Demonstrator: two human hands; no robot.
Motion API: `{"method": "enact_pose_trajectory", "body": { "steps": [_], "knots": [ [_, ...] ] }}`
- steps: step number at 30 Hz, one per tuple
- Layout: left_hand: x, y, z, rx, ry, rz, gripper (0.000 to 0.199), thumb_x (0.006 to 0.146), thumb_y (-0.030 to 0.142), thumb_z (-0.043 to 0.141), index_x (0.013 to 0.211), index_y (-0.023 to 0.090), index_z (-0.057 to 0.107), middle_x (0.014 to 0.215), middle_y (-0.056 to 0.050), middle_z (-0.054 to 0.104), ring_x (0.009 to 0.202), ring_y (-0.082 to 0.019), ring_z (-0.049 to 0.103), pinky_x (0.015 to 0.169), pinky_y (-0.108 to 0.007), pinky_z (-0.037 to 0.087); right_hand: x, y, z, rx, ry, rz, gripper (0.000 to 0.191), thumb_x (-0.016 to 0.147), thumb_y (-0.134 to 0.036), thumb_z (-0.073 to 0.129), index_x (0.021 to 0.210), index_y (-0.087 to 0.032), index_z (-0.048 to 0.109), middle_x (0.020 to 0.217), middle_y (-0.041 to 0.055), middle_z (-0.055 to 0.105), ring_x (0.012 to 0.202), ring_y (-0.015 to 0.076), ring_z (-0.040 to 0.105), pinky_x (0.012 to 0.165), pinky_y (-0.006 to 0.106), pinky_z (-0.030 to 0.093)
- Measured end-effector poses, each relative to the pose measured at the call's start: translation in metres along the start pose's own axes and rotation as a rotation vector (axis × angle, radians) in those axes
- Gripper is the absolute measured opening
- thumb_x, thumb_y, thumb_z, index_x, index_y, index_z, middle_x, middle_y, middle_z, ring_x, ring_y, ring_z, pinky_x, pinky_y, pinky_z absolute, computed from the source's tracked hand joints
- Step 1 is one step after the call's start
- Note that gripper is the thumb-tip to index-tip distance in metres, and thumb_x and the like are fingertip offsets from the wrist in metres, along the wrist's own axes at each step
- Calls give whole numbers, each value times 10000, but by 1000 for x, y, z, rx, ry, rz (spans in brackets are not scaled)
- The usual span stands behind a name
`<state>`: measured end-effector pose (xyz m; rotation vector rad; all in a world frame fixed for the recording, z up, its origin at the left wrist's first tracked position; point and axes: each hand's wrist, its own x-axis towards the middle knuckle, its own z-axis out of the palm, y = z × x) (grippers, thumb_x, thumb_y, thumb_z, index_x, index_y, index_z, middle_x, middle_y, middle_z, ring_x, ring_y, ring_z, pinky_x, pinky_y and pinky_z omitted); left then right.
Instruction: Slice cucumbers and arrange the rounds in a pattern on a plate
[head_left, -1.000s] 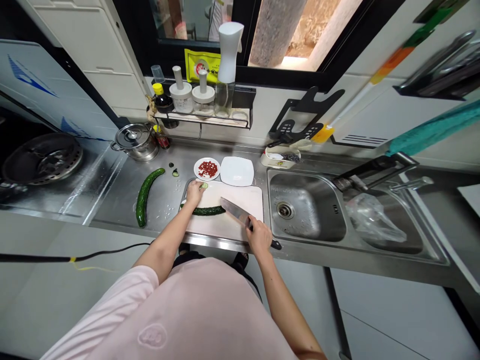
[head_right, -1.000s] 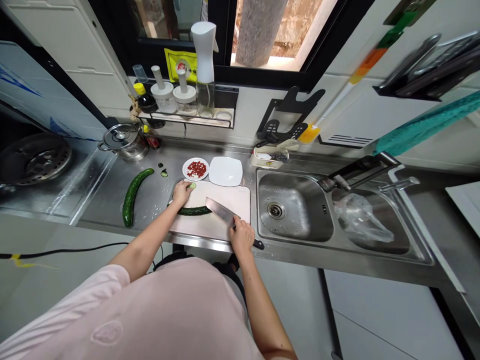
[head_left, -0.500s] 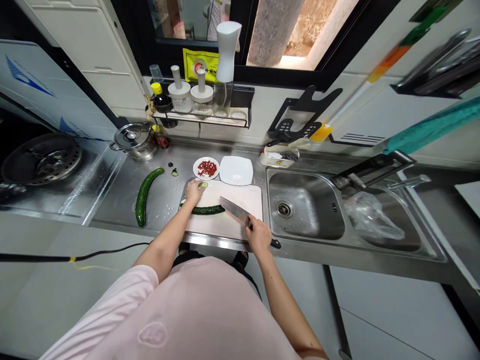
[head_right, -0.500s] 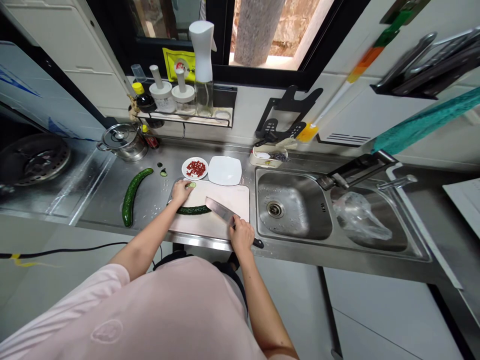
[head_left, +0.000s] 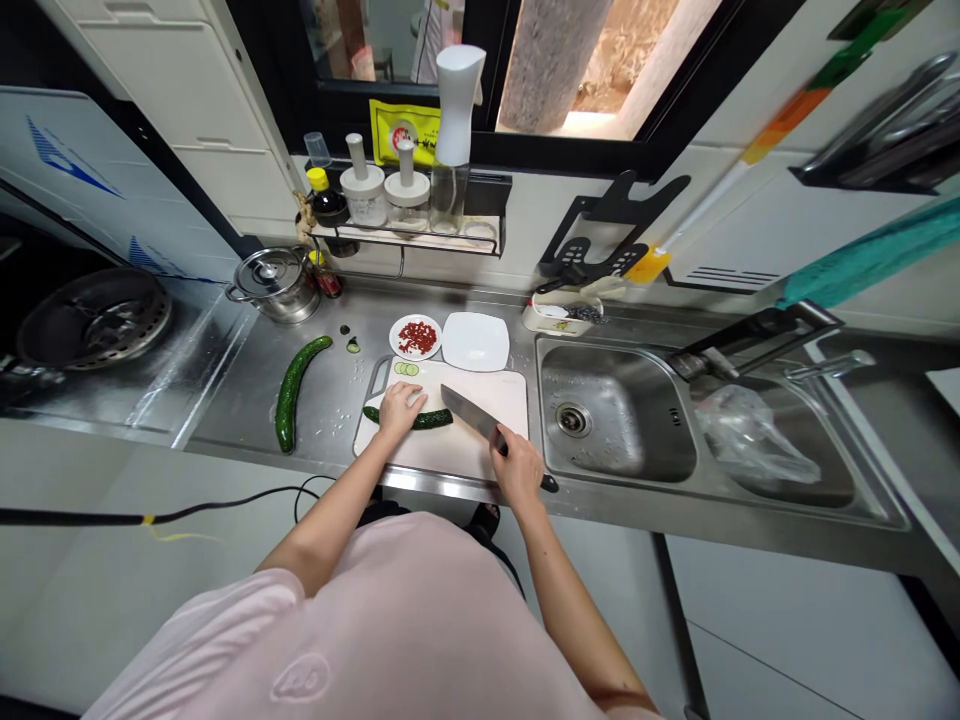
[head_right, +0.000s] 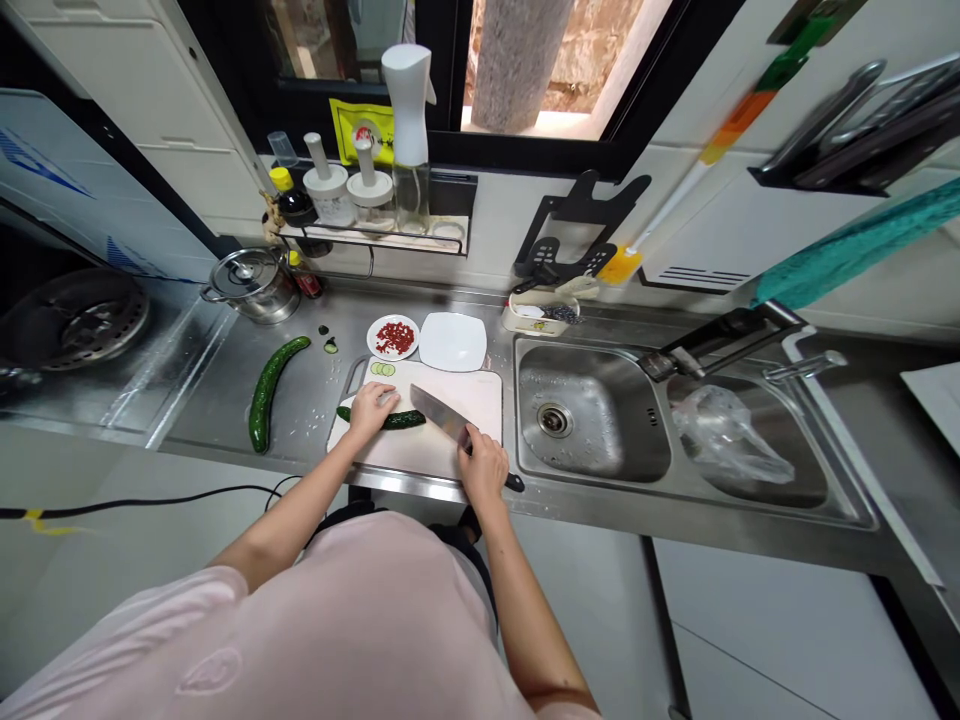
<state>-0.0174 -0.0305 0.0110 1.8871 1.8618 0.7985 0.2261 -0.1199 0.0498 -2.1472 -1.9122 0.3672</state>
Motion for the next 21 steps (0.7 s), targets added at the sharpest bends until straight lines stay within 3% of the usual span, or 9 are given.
{"method": "enact_pose_trajectory", "body": {
  "steps": [5, 10, 16, 21],
  "knots": [
    [-16, 5, -2, -22, -14, 97, 231, 846, 364, 565, 979, 219, 687, 975, -59, 639, 970, -199, 554, 885, -311, 428, 0, -9, -2, 265, 57, 52, 392, 893, -415, 400, 1116, -201, 641, 929, 65, 674, 839, 186, 583, 732, 261, 386],
    [-23, 9, -3, -20, -46, 151, 222, 858, 353, 553, 980, 225, 687, 976, -61, 640, 973, -194, 552, 894, -321, 426, 3, -18, -9, 458, 3, 84, 441, 892, -478, 367, 1074, -187, 644, 812, 43, 669, 722, 173, 579, 650, 239, 389],
    [-26, 9, -1, 3, -72, 186, 219, 862, 345, 548, 985, 227, 687, 955, -60, 638, 958, -191, 556, 879, -318, 426, 8, -23, -13, 440, -27, 60, 420, 911, -473, 332, 949, -183, 634, 737, 35, 653, 642, 160, 548, 588, 221, 349],
    [-27, 10, 1, -4, -88, 229, 230, 872, 361, 534, 980, 230, 690, 928, -56, 633, 935, -181, 557, 858, -310, 432, 13, -26, -9, 231, -152, 21, 334, 934, -382, 352, 926, -186, 623, 727, 38, 659, 666, 160, 573, 590, 219, 311]
  ]
}}
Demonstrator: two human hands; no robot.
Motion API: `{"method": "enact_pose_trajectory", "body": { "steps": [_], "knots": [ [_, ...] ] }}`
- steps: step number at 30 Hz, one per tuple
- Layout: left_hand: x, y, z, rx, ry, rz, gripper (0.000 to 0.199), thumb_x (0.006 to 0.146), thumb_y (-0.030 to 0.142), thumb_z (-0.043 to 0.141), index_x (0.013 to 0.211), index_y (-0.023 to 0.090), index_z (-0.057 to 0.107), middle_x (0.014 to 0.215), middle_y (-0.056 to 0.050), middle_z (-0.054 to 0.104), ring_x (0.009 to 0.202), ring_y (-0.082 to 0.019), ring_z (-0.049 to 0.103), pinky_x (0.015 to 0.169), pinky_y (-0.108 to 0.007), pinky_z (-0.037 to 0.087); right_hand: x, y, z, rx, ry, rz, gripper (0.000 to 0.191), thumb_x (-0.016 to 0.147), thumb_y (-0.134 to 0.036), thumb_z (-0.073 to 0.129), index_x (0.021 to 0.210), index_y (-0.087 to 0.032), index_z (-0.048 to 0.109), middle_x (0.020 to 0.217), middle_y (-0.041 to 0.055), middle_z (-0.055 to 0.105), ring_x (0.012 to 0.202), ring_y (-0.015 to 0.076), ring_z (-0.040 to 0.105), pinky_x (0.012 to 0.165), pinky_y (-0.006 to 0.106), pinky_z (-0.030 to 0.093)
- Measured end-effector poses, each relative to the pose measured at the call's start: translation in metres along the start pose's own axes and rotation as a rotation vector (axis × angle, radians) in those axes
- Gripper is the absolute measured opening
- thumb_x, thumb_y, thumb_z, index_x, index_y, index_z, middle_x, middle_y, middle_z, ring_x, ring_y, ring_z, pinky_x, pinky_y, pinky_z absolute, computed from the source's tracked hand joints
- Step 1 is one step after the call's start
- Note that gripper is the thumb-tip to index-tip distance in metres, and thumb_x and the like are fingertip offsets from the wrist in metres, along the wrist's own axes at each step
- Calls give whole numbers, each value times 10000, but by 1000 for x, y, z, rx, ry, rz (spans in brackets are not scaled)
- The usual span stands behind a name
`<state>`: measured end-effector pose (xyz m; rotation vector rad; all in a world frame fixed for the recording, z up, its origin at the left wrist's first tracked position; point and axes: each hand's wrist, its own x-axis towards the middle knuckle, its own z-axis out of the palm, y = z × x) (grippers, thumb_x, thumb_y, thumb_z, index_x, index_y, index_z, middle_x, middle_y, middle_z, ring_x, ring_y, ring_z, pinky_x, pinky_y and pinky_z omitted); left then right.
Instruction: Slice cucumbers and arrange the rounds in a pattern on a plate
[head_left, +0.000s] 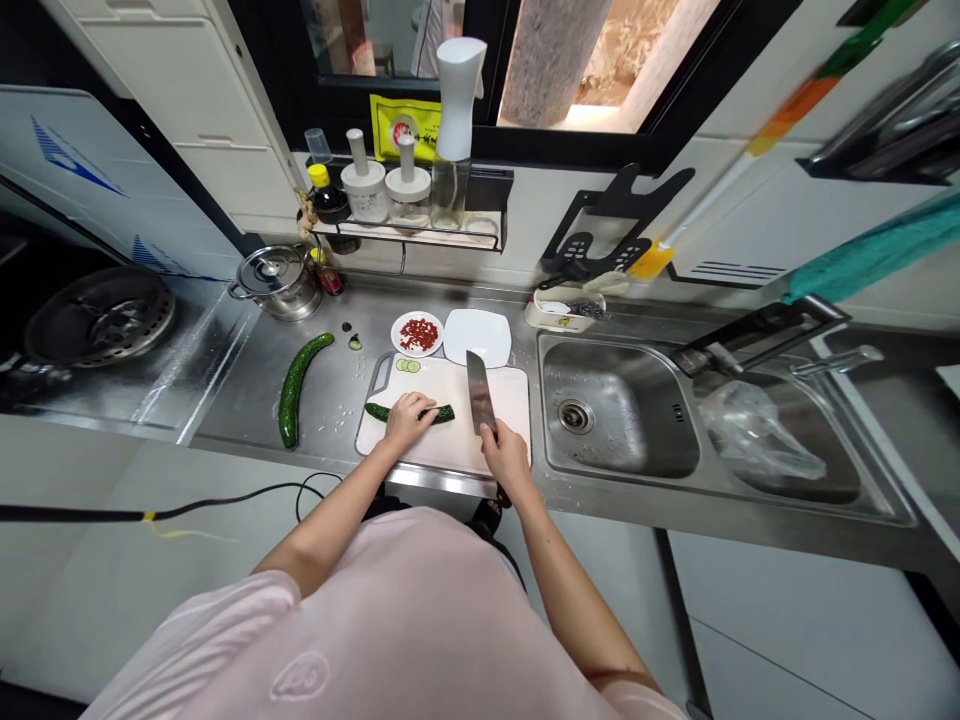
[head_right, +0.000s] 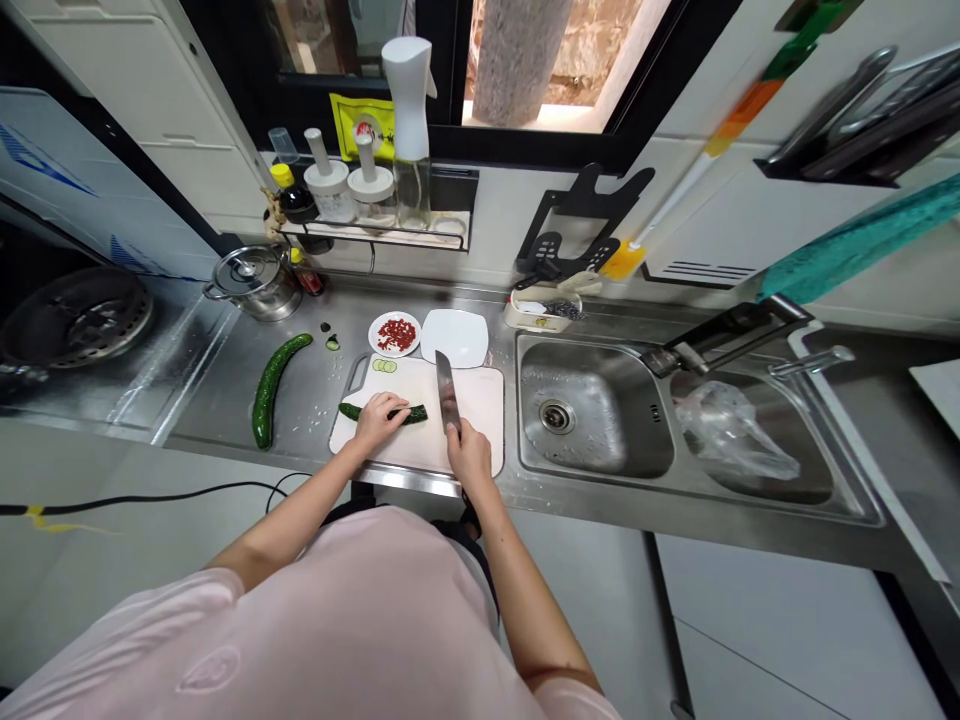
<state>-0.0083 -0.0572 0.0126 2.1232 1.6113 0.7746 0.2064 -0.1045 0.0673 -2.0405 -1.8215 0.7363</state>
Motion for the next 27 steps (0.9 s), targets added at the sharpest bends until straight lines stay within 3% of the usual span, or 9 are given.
{"method": "enact_pose_trajectory", "body": {
  "steps": [4, 8, 21, 27],
  "knots": [
    [2, 4, 2, -26, -41, 47, 228, 884, 349, 518, 990, 245, 690, 946, -54, 629, 938, -169, 561, 869, -306, 433, 1, -8, 4, -236, -106, 11, 283, 937, -329, 371, 980, -185, 611, 791, 65, 673, 728, 178, 600, 613, 240, 299],
    [5, 6, 7, -29, -87, 112, 235, 893, 354, 505, 991, 253, 692, 957, -50, 634, 928, -163, 561, 862, -306, 435, 0, -17, 5, -336, -180, 25, 278, 939, -297, 364, 1106, -192, 559, 843, 78, 680, 762, 194, 623, 630, 257, 314],
    [3, -6, 24, -21, -38, 255, 249, 911, 329, 484, 1024, 240, 687, 941, -50, 644, 908, -153, 565, 809, -292, 468, 0, -23, 6, -371, -279, 14, 261, 946, -275, 334, 1097, -183, 526, 935, 97, 673, 881, 212, 633, 703, 268, 368],
    [2, -6, 26, 39, -31, 261, 248, 911, 323, 483, 1044, 256, 681, 931, -48, 637, 896, -151, 555, 787, -282, 467, -1, -24, 5, -371, -322, 13, 262, 946, -259, 325, 1105, -182, 518, 957, 100, 667, 903, 215, 629, 715, 269, 375]
  ]
}}
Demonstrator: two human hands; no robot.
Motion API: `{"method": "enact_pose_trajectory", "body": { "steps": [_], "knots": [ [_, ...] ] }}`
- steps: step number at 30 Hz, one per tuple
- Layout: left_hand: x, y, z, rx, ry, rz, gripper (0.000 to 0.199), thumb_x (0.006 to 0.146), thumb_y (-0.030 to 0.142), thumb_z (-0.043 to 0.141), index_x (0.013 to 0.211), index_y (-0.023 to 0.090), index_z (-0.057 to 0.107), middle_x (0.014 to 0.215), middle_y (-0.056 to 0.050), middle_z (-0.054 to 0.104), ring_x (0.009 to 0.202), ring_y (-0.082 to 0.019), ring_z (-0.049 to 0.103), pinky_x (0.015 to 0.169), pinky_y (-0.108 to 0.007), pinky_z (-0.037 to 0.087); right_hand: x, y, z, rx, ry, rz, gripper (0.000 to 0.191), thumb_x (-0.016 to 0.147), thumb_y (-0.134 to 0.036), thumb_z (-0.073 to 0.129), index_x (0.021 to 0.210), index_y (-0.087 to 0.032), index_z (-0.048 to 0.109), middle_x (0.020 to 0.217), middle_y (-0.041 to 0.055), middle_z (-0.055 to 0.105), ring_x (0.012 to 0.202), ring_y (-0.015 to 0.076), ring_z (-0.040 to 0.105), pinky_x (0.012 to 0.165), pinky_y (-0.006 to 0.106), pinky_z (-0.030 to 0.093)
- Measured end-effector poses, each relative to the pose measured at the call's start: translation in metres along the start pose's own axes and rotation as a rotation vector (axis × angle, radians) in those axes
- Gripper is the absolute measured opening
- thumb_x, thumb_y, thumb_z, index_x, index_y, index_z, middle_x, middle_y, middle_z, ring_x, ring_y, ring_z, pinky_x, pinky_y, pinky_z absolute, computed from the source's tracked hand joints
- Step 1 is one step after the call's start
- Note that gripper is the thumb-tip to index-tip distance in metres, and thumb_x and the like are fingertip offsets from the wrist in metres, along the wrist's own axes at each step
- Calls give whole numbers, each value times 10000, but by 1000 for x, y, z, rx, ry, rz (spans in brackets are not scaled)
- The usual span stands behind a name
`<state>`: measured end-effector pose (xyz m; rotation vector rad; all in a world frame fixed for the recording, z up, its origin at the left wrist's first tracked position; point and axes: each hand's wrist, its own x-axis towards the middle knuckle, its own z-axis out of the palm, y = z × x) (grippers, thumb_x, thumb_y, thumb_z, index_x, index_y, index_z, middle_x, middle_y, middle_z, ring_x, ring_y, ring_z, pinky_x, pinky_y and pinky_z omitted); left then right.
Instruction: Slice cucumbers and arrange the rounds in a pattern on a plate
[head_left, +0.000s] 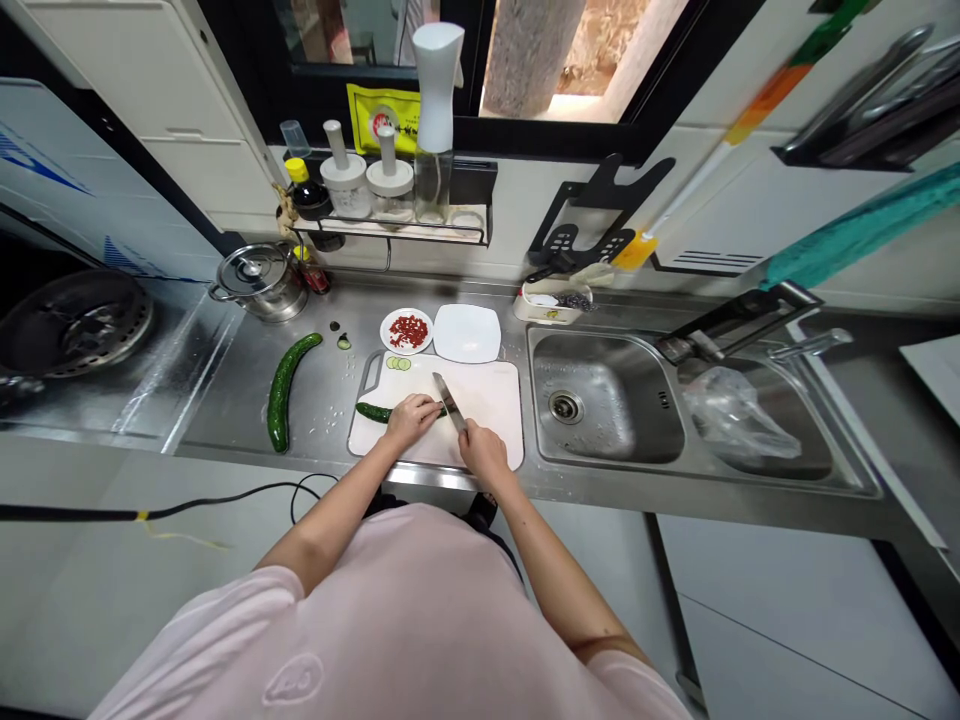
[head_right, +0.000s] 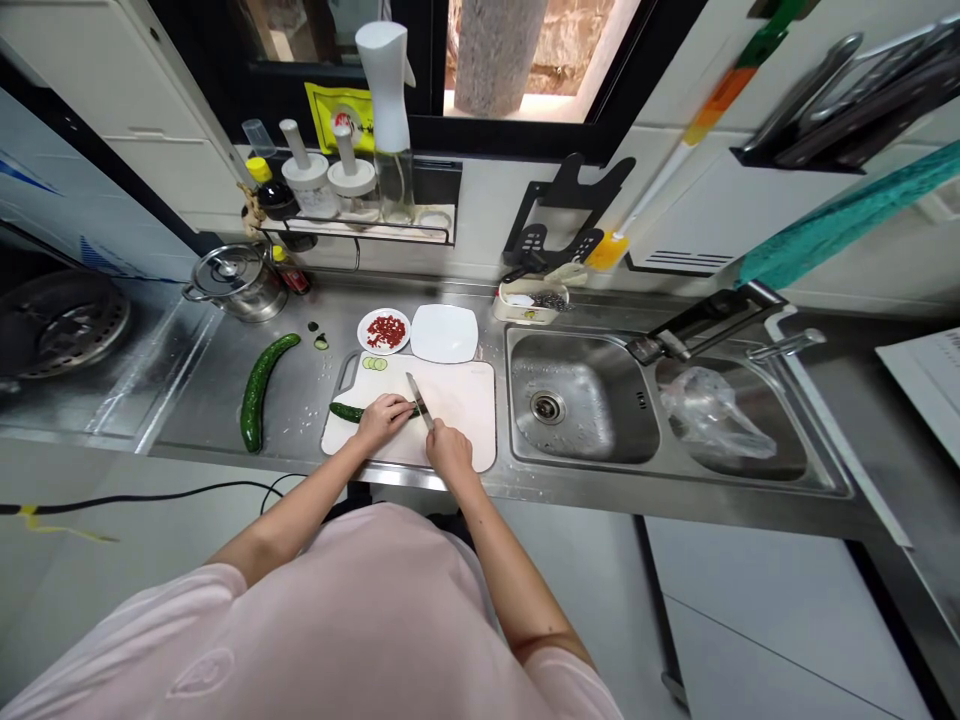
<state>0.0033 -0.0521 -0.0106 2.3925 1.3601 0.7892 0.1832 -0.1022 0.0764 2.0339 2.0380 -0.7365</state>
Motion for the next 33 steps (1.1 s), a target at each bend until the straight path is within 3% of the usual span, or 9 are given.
{"method": "enact_pose_trajectory", "body": {
  "steps": [16, 33],
  "knots": [
    [1, 2, -2, 30, -7, 5, 248, 916, 324, 472, 1032, 254, 680, 920, -48, 624, 891, -152, 543, 780, -280, 458, 0, -1, 3, -6, -21, -18, 241, 938, -229, 336, 1091, -168, 513, 952, 115, 666, 901, 223, 629, 709, 276, 378],
    [2, 4, -3, 21, -9, -1, 254, 923, 332, 456, 993, 258, 688, 915, -46, 627, 893, -150, 547, 774, -276, 461, -20, 16, 9, -8, -115, -50, 217, 921, -199, 363, 1070, -166, 519, 926, 113, 662, 864, 215, 630, 670, 264, 356]
  ]
}}
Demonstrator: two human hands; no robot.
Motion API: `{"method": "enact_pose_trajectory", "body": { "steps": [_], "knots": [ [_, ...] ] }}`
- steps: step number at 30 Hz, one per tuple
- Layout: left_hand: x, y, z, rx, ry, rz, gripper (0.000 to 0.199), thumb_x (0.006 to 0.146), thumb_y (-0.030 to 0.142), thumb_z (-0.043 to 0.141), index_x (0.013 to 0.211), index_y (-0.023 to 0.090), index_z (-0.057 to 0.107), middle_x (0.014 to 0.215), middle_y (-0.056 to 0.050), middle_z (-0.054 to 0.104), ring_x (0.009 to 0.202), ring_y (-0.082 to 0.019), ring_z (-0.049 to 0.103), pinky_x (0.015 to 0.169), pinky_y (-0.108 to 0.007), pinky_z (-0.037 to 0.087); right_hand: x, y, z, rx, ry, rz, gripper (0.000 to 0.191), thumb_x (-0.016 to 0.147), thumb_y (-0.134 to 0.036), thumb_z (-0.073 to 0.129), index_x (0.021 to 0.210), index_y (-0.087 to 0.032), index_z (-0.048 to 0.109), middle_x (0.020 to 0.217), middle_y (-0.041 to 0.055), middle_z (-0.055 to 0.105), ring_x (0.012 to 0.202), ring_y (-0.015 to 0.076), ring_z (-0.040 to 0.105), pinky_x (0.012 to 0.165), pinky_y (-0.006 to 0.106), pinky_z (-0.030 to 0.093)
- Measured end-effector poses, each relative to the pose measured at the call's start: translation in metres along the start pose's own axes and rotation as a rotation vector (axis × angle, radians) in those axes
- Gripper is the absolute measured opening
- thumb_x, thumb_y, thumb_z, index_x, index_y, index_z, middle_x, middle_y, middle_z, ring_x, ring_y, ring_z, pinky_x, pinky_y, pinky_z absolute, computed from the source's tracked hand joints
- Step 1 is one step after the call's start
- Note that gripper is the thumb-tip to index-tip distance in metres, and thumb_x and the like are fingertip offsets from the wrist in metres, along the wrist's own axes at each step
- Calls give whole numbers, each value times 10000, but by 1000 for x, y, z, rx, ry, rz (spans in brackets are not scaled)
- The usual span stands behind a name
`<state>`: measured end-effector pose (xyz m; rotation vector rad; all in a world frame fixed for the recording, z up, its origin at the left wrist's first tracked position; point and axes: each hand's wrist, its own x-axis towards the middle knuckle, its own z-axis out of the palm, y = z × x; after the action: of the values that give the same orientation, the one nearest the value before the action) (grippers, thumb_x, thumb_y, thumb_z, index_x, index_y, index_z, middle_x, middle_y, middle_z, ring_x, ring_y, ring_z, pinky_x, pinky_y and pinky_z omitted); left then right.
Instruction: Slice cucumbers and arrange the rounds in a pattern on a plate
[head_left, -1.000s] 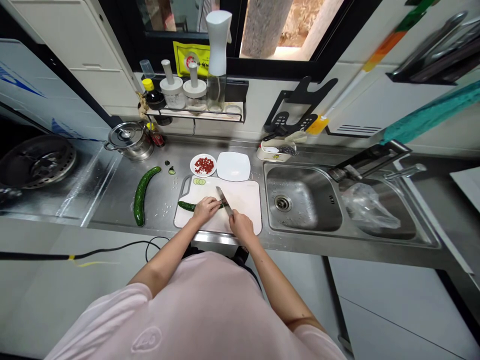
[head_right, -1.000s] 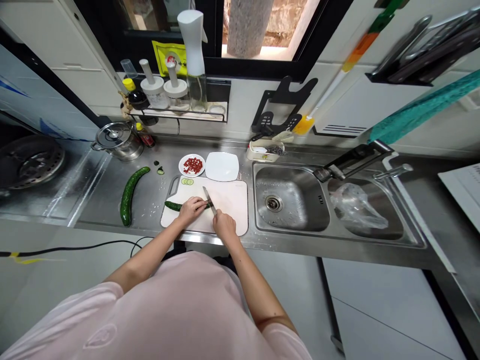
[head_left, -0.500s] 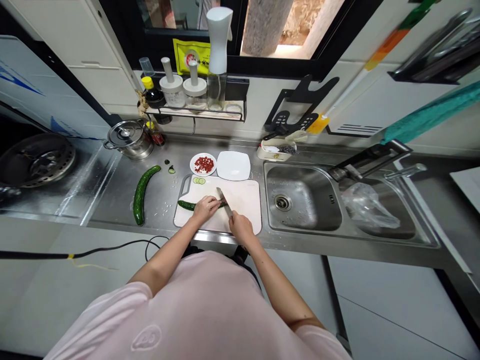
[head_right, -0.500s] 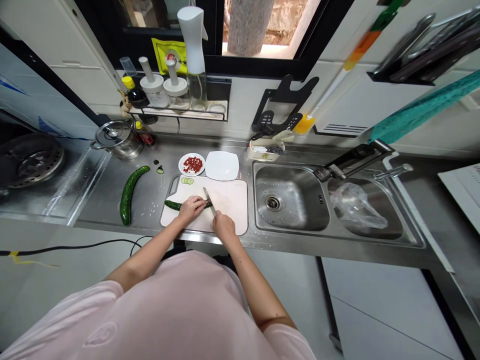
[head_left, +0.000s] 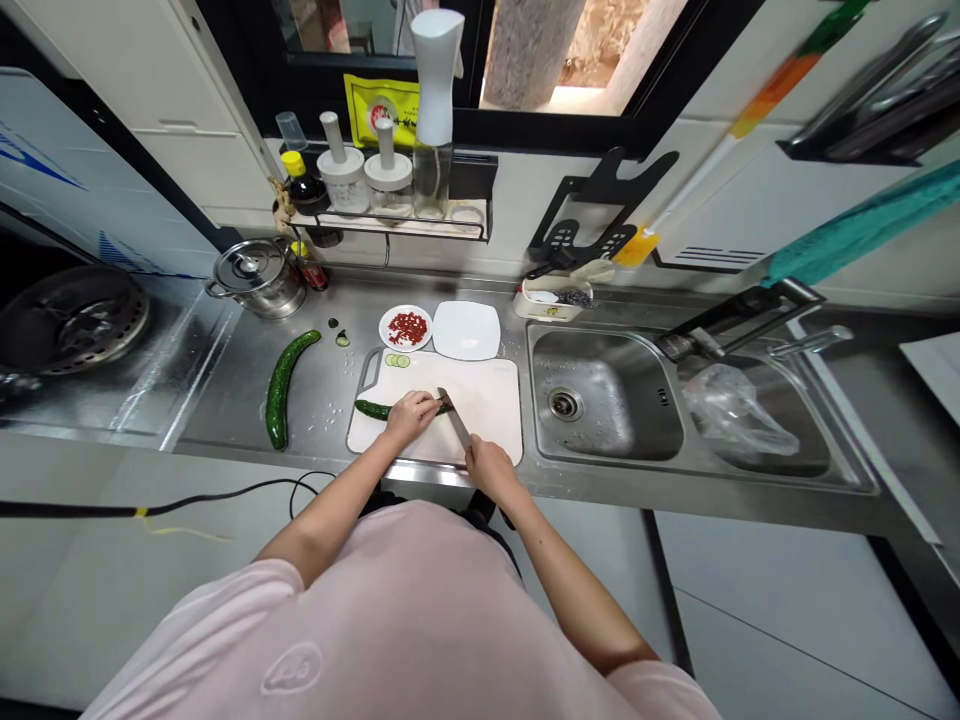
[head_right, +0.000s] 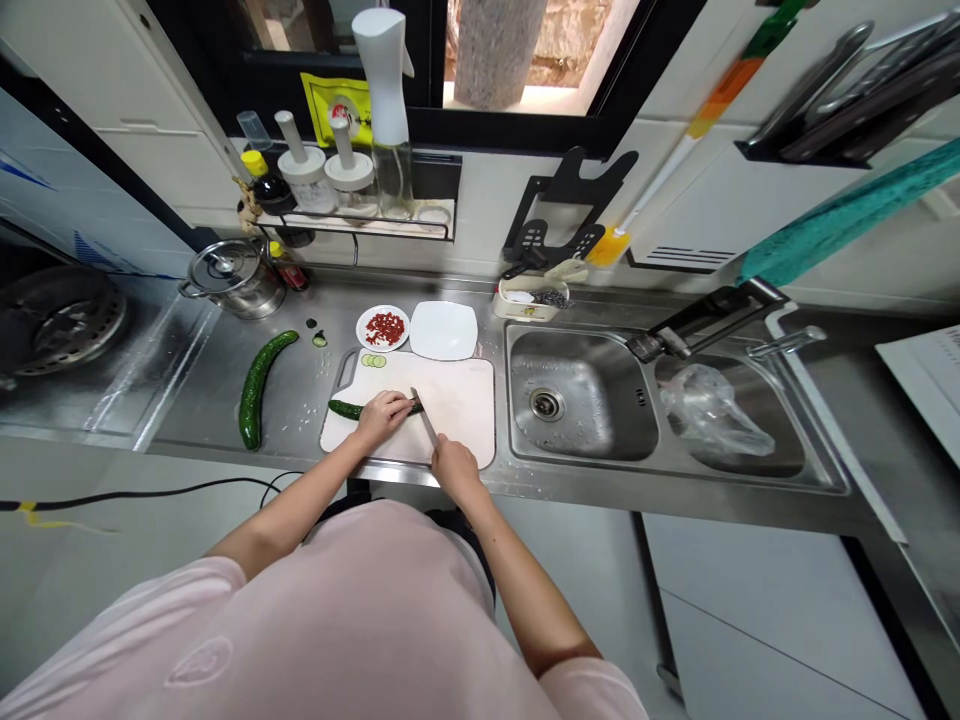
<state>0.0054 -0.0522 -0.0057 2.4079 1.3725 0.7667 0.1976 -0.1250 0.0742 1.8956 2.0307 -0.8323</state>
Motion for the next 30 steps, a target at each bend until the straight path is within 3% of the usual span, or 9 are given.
{"method": "enact_pose_trajectory", "body": {
  "steps": [30],
  "knots": [
    [1, -1, 1, -27, -24, -12, 243, 918, 324, 465, 994, 249, 684, 931, -48, 639, 910, -154, 561, 798, -287, 471, 38, -24, -8, 15, 68, 0, 249, 935, -181, 346, 1112, -145, 518, 982, 136, 662, 928, 223, 633, 735, 282, 415]
  ]
}}
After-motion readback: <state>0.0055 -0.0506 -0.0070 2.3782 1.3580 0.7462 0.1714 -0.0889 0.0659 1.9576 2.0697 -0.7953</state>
